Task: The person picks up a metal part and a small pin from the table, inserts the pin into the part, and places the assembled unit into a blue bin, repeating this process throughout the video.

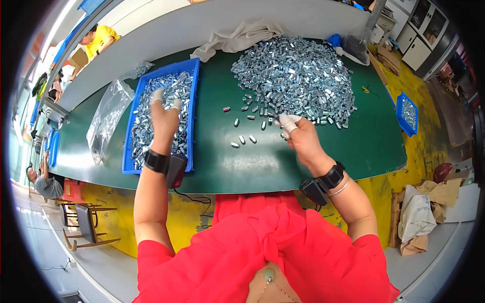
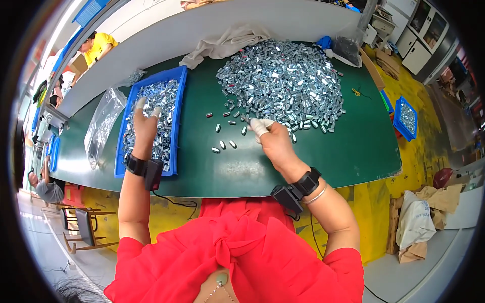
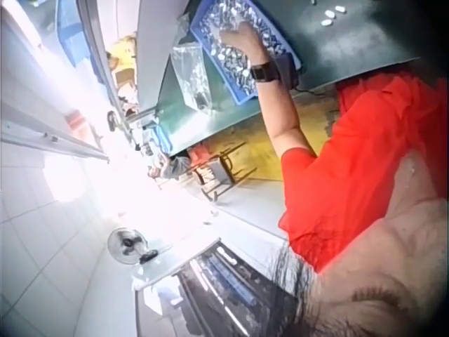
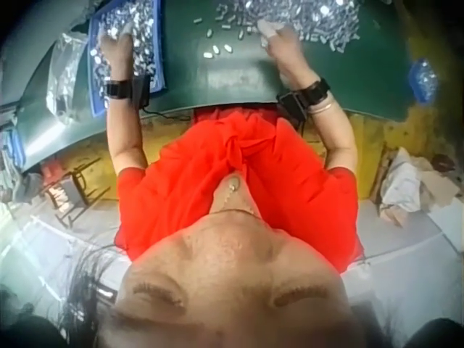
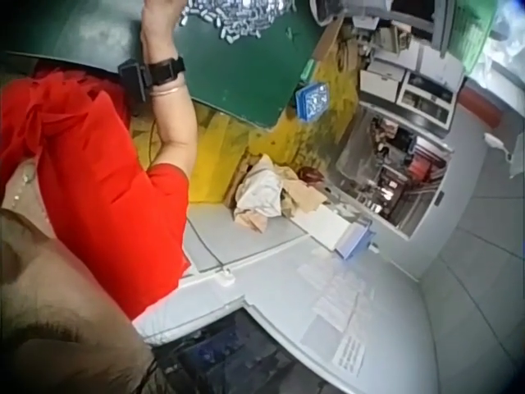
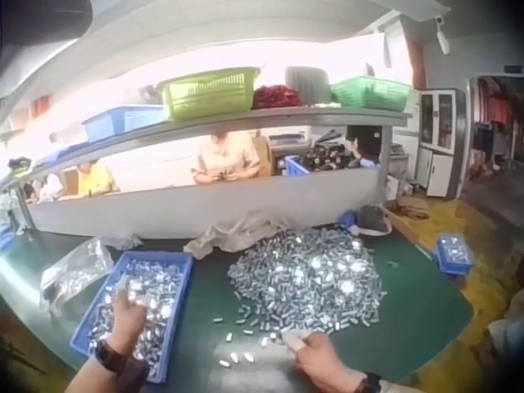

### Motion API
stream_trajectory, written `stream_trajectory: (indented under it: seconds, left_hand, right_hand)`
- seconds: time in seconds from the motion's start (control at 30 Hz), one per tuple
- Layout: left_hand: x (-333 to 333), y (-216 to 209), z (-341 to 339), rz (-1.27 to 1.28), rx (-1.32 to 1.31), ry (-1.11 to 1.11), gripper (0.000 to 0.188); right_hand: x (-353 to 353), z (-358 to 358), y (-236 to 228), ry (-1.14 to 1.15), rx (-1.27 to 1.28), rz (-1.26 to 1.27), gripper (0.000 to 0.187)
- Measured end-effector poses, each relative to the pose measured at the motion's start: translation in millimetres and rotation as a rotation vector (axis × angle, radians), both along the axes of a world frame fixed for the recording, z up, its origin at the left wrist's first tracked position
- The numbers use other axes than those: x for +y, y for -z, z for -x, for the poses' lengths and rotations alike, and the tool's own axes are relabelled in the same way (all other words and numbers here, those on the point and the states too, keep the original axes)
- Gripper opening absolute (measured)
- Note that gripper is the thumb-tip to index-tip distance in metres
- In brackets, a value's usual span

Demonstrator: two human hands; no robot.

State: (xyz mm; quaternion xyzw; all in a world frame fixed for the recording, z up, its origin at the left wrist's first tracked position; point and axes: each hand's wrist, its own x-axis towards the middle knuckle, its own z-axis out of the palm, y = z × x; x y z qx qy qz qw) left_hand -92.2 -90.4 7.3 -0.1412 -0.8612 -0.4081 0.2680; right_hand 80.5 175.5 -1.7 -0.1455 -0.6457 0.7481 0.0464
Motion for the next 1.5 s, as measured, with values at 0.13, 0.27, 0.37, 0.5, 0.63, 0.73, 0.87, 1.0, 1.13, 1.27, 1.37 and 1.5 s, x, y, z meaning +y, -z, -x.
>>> stream_trajectory:
  seconds: [0.13,0.27,0.37,0.5,0.63,0.73,0.87,1.0,1.13,1.27,1.37,1.5]
  left_hand:
    - [46,29,0,0.328,-0.216,0.377,0.033]
    - [79,68,7,0.463,-0.200,0.362,0.027]
    - [87,71,10,0.577,-0.311,0.299,0.018]
    - [86,71,9,0.271,-0.578,0.400,0.011]
    - [95,68,-9,0.335,-0.608,0.497,0.012]
    - [87,73,-3,0.494,-0.396,0.436,0.014]
    - [75,72,-4,0.618,-0.264,0.412,0.015]
    - [74,64,-18,0.537,-0.281,0.474,0.015]
    - [87,29,-59,0.184,-0.537,0.671,0.018]
    - [94,14,-85,0.079,-0.557,0.794,0.024]
    - [89,13,-89,0.276,-0.281,0.850,0.024]
    - [88,14,-92,0.372,-0.139,0.827,0.022]
  right_hand:
    - [-6,-4,-1,-0.039,-0.001,-0.005,0.025]
    - [-4,-11,0,-0.028,-0.017,0.003,0.026]
    - [4,-18,6,0.000,-0.035,0.002,0.026]
    - [8,-18,11,0.011,-0.059,0.002,0.026]
    - [3,-13,14,-0.016,-0.067,0.010,0.026]
    - [-2,-10,15,-0.056,-0.048,-0.014,0.026]
    - [-1,-12,22,-0.053,-0.035,-0.086,0.023]
    - [-1,-11,29,-0.046,0.035,-0.195,0.020]
    - [-4,-9,32,0.008,0.133,-0.411,0.018]
    - [-10,-4,15,0.007,0.193,-0.581,0.018]
    - [-11,-8,-3,-0.146,0.025,-1.083,0.019]
    - [-15,-1,22,-0.013,0.196,-0.804,0.024]
